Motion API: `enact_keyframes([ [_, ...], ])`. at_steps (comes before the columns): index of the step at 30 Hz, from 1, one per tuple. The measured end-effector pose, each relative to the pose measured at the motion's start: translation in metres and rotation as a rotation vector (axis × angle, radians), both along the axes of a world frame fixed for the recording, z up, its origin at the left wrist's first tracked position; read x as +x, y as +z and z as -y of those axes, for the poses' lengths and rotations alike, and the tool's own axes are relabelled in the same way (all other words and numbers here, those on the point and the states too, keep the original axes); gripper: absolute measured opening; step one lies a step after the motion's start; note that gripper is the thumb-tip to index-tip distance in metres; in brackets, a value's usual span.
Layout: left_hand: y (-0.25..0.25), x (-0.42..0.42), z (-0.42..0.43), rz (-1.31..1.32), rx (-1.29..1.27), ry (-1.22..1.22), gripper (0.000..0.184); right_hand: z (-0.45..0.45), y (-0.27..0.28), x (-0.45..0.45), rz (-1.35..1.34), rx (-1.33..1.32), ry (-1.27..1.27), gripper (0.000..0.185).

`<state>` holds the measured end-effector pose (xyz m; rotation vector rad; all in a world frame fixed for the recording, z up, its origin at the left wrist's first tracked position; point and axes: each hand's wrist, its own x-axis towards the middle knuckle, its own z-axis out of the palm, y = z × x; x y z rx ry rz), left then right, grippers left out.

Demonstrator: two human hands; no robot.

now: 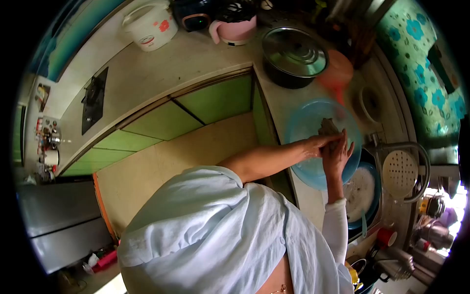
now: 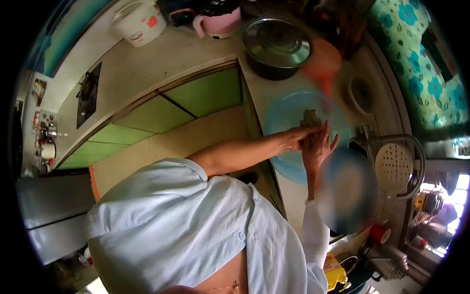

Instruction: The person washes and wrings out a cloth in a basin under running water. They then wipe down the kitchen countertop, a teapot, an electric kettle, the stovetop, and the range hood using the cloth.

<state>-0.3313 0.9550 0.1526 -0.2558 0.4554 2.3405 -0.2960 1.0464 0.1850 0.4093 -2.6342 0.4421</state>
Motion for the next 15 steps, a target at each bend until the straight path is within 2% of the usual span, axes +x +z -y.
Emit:
enact_keyframes([
  [1, -0.014, -0.006, 0.000, -0.004, -0.001, 0.021, 0.033, -0.006, -0.003, 0.002, -0.004, -0.001, 0.021, 0.054],
  [2, -0.038, -0.013, -0.001, -0.020, 0.036, -0.090, 0.028, -0.017, -0.010, 0.002, 0.228, -0.450, 0.167, 0.050],
  [3, -0.029, -0.011, 0.001, -0.056, 0.043, -0.133, 0.025, -0.029, -0.013, -0.004, 0.470, -0.894, 0.309, 0.047],
  [4, -0.021, -0.009, 0.003, -0.094, 0.049, -0.175, 0.022, -0.042, -0.011, -0.015, 0.474, -0.893, 0.322, 0.047],
  [6, 0.010, -0.002, 0.005, -0.068, -0.012, -0.227, 0.019, -0.067, -0.001, -0.028, 0.731, -1.395, 0.109, 0.043],
  [7, 0.020, 0.003, 0.000, -0.003, -0.074, -0.252, 0.019, -0.064, 0.008, -0.027, 0.719, -1.395, 0.089, 0.043],
  [8, 0.001, 0.000, -0.009, -0.028, 0.036, -0.273, 0.019, -0.058, 0.015, -0.031, 0.815, -1.515, -0.135, 0.041],
  [10, -0.001, 0.002, -0.007, -0.022, 0.105, -0.278, 0.017, -0.044, 0.016, -0.033, 0.729, -1.717, -0.308, 0.038],
  [11, -0.002, 0.000, -0.005, -0.009, 0.227, -0.341, 0.018, -0.037, -0.001, -0.031, 0.553, -1.784, -0.252, 0.037],
  [12, -0.003, -0.001, -0.007, 0.018, 0.351, -0.414, 0.019, -0.041, -0.030, -0.027, 0.471, -1.706, -0.004, 0.040],
  [15, -0.003, 0.002, -0.006, 0.140, 0.452, -0.477, 0.030, -0.020, -0.020, -0.031, 0.890, -2.181, 0.776, 0.064],
])
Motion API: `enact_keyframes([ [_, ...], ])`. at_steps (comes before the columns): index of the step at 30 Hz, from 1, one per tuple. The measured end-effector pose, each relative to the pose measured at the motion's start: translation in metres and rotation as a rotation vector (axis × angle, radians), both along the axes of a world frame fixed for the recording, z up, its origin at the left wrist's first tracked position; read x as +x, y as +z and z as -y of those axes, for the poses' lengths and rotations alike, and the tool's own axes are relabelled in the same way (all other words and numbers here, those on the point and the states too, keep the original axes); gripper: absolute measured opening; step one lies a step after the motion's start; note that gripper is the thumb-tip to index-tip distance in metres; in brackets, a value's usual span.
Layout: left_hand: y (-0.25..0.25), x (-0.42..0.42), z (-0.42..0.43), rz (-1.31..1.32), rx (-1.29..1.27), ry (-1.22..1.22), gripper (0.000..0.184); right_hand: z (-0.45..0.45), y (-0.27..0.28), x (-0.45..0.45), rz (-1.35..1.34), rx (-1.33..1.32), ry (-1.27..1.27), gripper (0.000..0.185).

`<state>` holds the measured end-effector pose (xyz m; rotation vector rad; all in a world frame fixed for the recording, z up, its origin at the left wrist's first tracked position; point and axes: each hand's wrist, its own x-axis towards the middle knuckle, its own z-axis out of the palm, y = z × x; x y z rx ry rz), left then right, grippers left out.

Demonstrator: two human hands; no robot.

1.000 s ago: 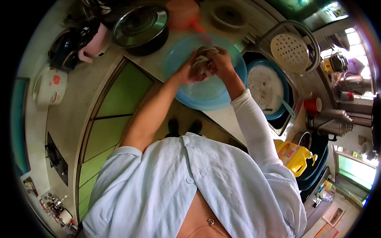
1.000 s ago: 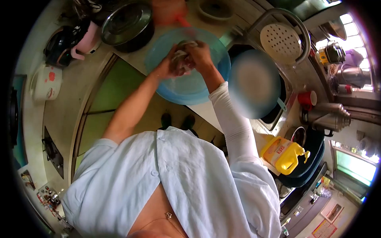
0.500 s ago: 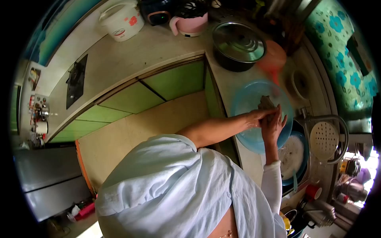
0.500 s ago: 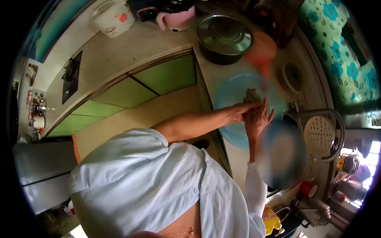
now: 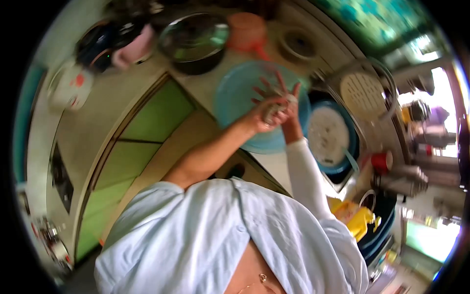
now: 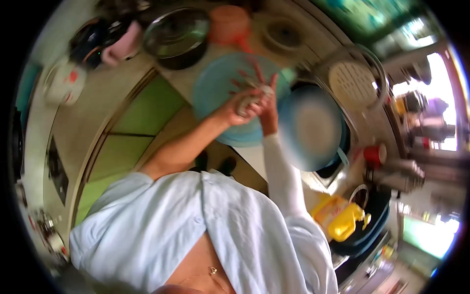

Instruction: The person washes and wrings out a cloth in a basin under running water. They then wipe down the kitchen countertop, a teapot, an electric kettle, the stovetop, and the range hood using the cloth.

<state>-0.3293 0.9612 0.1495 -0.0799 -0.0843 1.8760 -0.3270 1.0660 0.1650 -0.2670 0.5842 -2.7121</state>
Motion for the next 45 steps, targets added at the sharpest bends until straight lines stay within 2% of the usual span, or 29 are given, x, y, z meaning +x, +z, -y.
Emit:
enact_keyframes([
  [3, 0.024, -0.006, 0.007, 0.182, -0.054, 0.019, 0.034, -0.017, -0.005, -0.016, -0.152, -0.045, -0.061, 0.055],
  [5, 0.022, -0.012, 0.006, 0.138, -0.124, 0.010, 0.034, -0.039, -0.035, -0.036, -0.168, 0.551, -0.080, 0.035],
  [6, 0.021, -0.015, 0.007, 0.087, -0.193, 0.034, 0.033, -0.039, -0.026, -0.034, -0.157, 0.551, -0.092, 0.035],
  [8, 0.017, -0.018, 0.006, -0.012, -0.244, 0.021, 0.027, -0.030, 0.006, -0.032, 0.015, 0.809, -0.119, 0.012],
  [10, 0.009, -0.019, 0.005, -0.237, -0.357, 0.014, 0.019, -0.032, -0.005, -0.041, -0.248, 1.100, -0.183, 0.006],
  [11, 0.007, -0.021, 0.003, -0.237, -0.356, 0.002, 0.019, -0.033, -0.009, -0.045, -0.300, 1.183, -0.231, 0.006],
  [12, 0.005, -0.020, 0.002, -0.370, -0.513, -0.006, 0.018, -0.032, -0.008, -0.045, -0.351, 1.266, -0.278, 0.007],
  [13, 0.003, -0.020, 0.000, -0.505, -0.669, -0.014, 0.017, -0.030, -0.007, -0.045, -0.340, 1.266, -0.285, 0.007],
  [14, 0.001, -0.019, -0.003, -0.506, -0.669, -0.026, 0.017, -0.027, -0.007, -0.045, -0.257, 1.363, -0.294, 0.009],
  [17, -0.007, -0.019, -0.016, -1.036, -1.327, 0.069, 0.019, -0.010, -0.014, -0.043, -0.165, 1.553, -0.424, 0.015],
  [21, -0.008, -0.019, -0.026, -1.380, -1.499, 0.191, 0.018, 0.001, -0.018, -0.034, -0.064, 1.824, -0.627, 0.027],
  [22, -0.006, -0.020, -0.024, -1.351, -1.462, 0.177, 0.018, -0.001, -0.012, -0.032, -0.059, 1.821, -0.636, 0.027],
  [23, -0.004, -0.021, -0.021, -1.260, -1.387, 0.146, 0.018, -0.006, -0.006, -0.032, 0.060, 1.566, -0.567, 0.035],
  [24, 0.005, -0.022, -0.016, -1.071, -1.253, 0.088, 0.018, -0.010, 0.004, -0.030, 0.168, 1.308, -0.493, 0.045],
  [25, 0.014, -0.020, -0.009, -0.862, -1.095, 0.034, 0.017, -0.020, 0.010, -0.026, 0.172, 1.303, -0.500, 0.045],
  [27, 0.024, -0.019, -0.002, -0.541, -0.660, -0.073, 0.019, -0.040, 0.023, -0.013, 0.302, 0.369, -0.321, 0.059],
  [28, 0.030, -0.017, -0.004, -0.210, -0.229, -0.164, 0.022, -0.040, 0.027, -0.006, 0.303, 0.366, -0.344, 0.059],
  [29, 0.034, -0.010, -0.009, -0.054, -0.141, -0.157, 0.023, -0.033, 0.030, 0.000, 0.174, 0.178, -0.178, 0.050],
  [30, 0.044, -0.006, -0.012, -0.061, -0.136, -0.187, 0.023, -0.030, 0.032, 0.002, 0.041, -0.004, -0.014, 0.041],
  [32, 0.061, -0.003, -0.011, 0.312, -0.365, -0.090, 0.023, -0.035, 0.015, -0.005, -0.170, 0.351, -0.305, 0.028],
  [34, 0.055, -0.002, -0.005, 0.076, -0.356, -0.085, 0.016, -0.038, 0.023, -0.009, -0.062, 0.684, -0.206, 0.019],
  [35, 0.047, -0.009, -0.004, 0.078, -0.357, -0.121, 0.016, -0.035, 0.031, -0.008, -0.077, 0.839, -0.277, 0.010],
  [36, 0.035, -0.016, -0.002, -0.113, -0.399, -0.143, 0.015, -0.032, 0.035, -0.008, -0.092, 0.994, -0.342, 0.003],
  [37, 0.030, -0.018, -0.005, -0.305, -0.435, -0.160, 0.014, -0.030, 0.030, -0.012, -0.074, 0.995, -0.362, 0.003],
  [38, 0.024, -0.020, -0.009, -0.307, -0.433, -0.179, 0.014, -0.029, 0.026, -0.018, -0.099, 1.039, -0.413, 0.004],
  [40, 0.018, -0.019, -0.016, -0.620, -0.947, -0.010, 0.014, -0.029, 0.025, -0.019, -0.118, 1.080, -0.467, 0.005],
  [41, 0.014, -0.018, -0.020, -0.622, -0.950, -0.016, 0.014, -0.028, 0.024, -0.019, -0.105, 1.196, -0.481, 0.008],
  [43, 0.008, -0.017, -0.030, -0.880, -1.299, 0.129, 0.018, -0.024, 0.013, -0.026, -0.096, 1.309, -0.494, 0.013],
  [45, 0.001, -0.016, -0.040, -1.186, -1.472, 0.253, 0.018, -0.017, 0.000, -0.030, -0.267, 1.591, -0.876, 0.023],
])
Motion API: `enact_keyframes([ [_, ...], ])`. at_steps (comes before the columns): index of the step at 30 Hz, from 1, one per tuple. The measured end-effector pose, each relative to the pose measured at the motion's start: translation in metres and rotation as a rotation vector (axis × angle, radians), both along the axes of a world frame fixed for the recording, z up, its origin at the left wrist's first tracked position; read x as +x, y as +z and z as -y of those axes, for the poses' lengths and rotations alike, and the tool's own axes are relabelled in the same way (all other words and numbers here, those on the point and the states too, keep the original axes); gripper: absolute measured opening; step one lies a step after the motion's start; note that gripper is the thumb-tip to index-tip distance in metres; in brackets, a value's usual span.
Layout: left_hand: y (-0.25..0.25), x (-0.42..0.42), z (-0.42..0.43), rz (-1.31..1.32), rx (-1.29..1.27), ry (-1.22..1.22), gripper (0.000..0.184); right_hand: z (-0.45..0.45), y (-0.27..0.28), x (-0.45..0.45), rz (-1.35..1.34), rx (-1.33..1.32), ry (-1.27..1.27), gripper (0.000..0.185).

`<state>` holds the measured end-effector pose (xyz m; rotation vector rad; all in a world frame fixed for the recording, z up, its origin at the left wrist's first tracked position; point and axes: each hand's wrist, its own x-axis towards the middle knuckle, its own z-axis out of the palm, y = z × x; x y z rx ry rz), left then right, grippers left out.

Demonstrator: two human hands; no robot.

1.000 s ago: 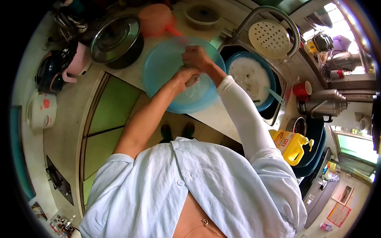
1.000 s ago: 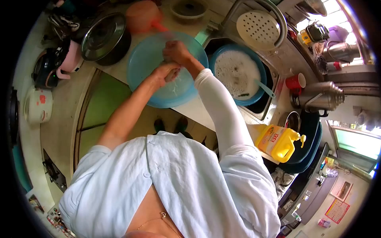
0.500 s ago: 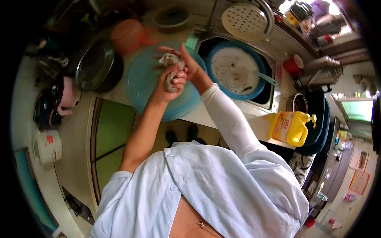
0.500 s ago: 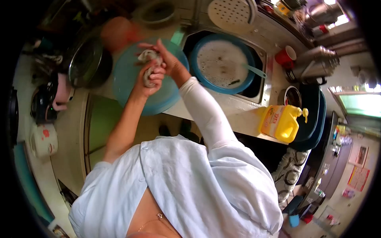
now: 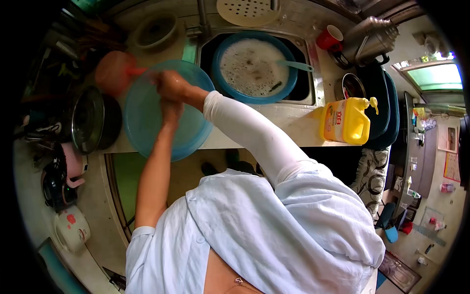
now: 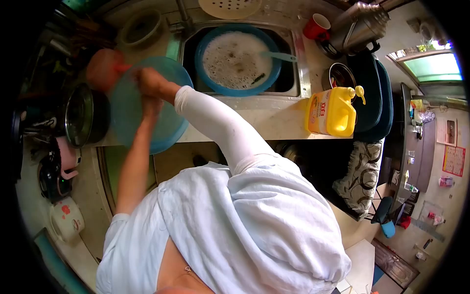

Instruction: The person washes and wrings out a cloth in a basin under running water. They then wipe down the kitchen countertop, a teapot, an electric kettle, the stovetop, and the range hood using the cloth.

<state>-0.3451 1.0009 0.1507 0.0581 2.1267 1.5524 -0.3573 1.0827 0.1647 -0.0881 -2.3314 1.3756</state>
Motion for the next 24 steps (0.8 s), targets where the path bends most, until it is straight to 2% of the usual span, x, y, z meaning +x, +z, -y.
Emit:
enact_keyframes([
  [2, -0.004, 0.002, -0.006, -0.325, -0.046, -0.063, 0.019, -0.001, -0.002, 0.008, 0.047, 0.009, -0.025, 0.025],
  [5, -0.001, -0.004, -0.007, -0.713, 0.028, -0.158, 0.021, -0.039, 0.024, 0.034, 0.123, -0.068, -0.051, 0.035],
  [6, 0.003, -0.011, 0.000, -0.766, 0.058, -0.177, 0.022, -0.059, -0.020, 0.025, -0.012, -0.252, -0.231, 0.047],
  [7, 0.007, -0.017, 0.010, -0.812, 0.105, -0.187, 0.022, -0.091, -0.015, 0.036, 0.146, -0.459, -0.244, 0.061],
  [8, 0.022, -0.018, 0.022, -0.569, -0.047, -0.087, 0.016, -0.117, 0.002, 0.063, 0.243, -0.268, -0.360, 0.057],
  [9, 0.027, -0.026, 0.042, -0.319, 0.030, -0.002, 0.017, -0.158, -0.038, 0.075, 0.252, -0.041, -0.481, 0.051],
  [10, 0.033, -0.032, 0.060, -0.071, 0.110, 0.086, 0.018, -0.180, -0.044, 0.103, 0.360, -0.068, -0.567, 0.048],
  [11, 0.053, -0.026, 0.071, -0.095, 0.169, 0.159, 0.020, -0.209, -0.049, 0.122, 0.681, -0.131, -0.501, 0.045],
  [12, 0.060, -0.023, 0.088, -0.174, 0.265, 0.183, 0.025, -0.230, -0.064, 0.139, 0.807, -0.079, -0.448, 0.043],
  [13, 0.056, -0.029, 0.110, -0.134, 0.226, 0.261, 0.026, -0.239, -0.085, 0.147, 0.931, -0.027, -0.395, 0.041],
  [14, 0.038, -0.038, 0.138, -0.105, 0.338, 0.296, 0.027, -0.235, -0.129, 0.142, 0.928, -0.026, -0.387, 0.041],
  [15, 0.048, -0.030, 0.149, -0.084, 0.291, 0.402, 0.027, -0.228, -0.187, 0.133, 0.737, 0.356, -0.795, 0.038],
  [16, 0.044, -0.031, 0.173, -0.013, 0.253, 0.467, 0.028, -0.223, -0.199, 0.127, 0.613, 0.552, -0.975, 0.036],
  [17, 0.051, -0.026, 0.183, -0.069, 0.245, 0.501, 0.027, -0.217, -0.209, 0.120, 0.489, 0.733, -1.170, 0.035],
  [19, 0.054, -0.020, 0.214, -0.089, 0.278, 0.560, 0.028, -0.200, -0.170, 0.116, 0.956, 1.505, 0.180, 0.040],
  [20, 0.053, -0.019, 0.229, -0.099, 0.273, 0.584, 0.028, -0.185, -0.147, 0.113, 0.892, 1.619, 0.368, 0.036],
  [21, 0.051, -0.017, 0.249, -0.076, 0.321, 0.658, 0.028, -0.174, -0.120, 0.110, 0.855, 1.627, 0.387, 0.036],
  [23, 0.038, -0.014, 0.291, -0.074, 0.366, 0.785, 0.028, -0.177, -0.080, 0.115, 0.958, 0.563, -0.040, 0.026],
  [24, 0.025, -0.016, 0.313, -0.023, 0.398, 0.851, 0.027, -0.186, -0.079, 0.113, 0.869, 0.423, -0.127, 0.027],
])
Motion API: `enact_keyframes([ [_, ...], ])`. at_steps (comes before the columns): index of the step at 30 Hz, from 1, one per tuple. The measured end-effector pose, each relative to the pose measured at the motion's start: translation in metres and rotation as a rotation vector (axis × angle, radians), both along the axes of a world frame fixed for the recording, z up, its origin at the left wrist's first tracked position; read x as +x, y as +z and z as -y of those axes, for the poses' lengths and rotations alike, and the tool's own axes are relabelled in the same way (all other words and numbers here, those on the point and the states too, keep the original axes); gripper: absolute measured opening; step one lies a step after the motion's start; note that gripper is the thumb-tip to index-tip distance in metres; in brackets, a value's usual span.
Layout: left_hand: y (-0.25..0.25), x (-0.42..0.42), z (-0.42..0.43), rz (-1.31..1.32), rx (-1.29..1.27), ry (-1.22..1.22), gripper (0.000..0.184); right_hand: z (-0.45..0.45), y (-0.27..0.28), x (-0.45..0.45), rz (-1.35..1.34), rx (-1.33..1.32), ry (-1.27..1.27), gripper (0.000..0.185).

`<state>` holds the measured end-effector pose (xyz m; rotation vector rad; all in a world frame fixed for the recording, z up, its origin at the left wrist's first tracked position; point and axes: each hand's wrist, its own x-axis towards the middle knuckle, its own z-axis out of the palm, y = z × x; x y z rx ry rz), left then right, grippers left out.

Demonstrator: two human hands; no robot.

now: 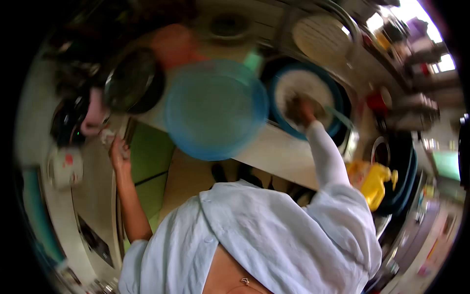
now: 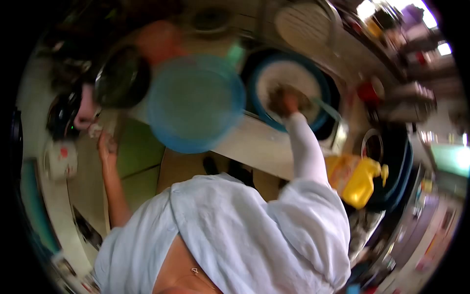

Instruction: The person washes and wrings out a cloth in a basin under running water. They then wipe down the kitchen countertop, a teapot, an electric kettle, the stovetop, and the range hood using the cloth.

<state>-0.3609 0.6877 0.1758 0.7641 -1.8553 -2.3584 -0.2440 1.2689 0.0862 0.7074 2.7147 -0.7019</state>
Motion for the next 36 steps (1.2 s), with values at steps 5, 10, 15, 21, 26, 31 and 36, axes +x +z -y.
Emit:
enact_keyframes([
  [5, -0.004, 0.024, 0.040, -0.039, 0.176, 0.201, 0.019, 0.006, -0.014, -0.011, -0.020, 0.421, 0.274, 0.035],
  [10, -0.049, 0.014, 0.065, -0.117, 0.340, 0.415, 0.027, 0.011, -0.030, -0.024, 0.100, 0.741, 0.375, 0.041],
  [15, -0.051, 0.007, 0.110, 0.007, 0.201, 0.572, 0.033, 0.043, -0.024, -0.053, -0.040, 0.557, 0.324, 0.043],
  [21, -0.074, -0.011, 0.173, 0.036, 0.242, 0.625, 0.039, 0.072, -0.018, -0.082, -0.122, 0.342, 0.317, 0.048],
  [26, -0.081, -0.021, 0.205, -0.047, 0.162, 0.662, 0.039, 0.029, 0.001, -0.078, -0.299, 0.084, 0.227, 0.053],
  [31, -0.070, -0.017, 0.231, -0.007, 0.321, 0.506, 0.022, -0.088, 0.044, -0.022, -0.698, 0.129, 0.407, 0.060],
  [36, -0.055, -0.041, 0.229, 0.202, 0.276, 0.610, 0.026, -0.059, 0.017, -0.002, -0.155, 0.244, -0.243, 0.040],
])
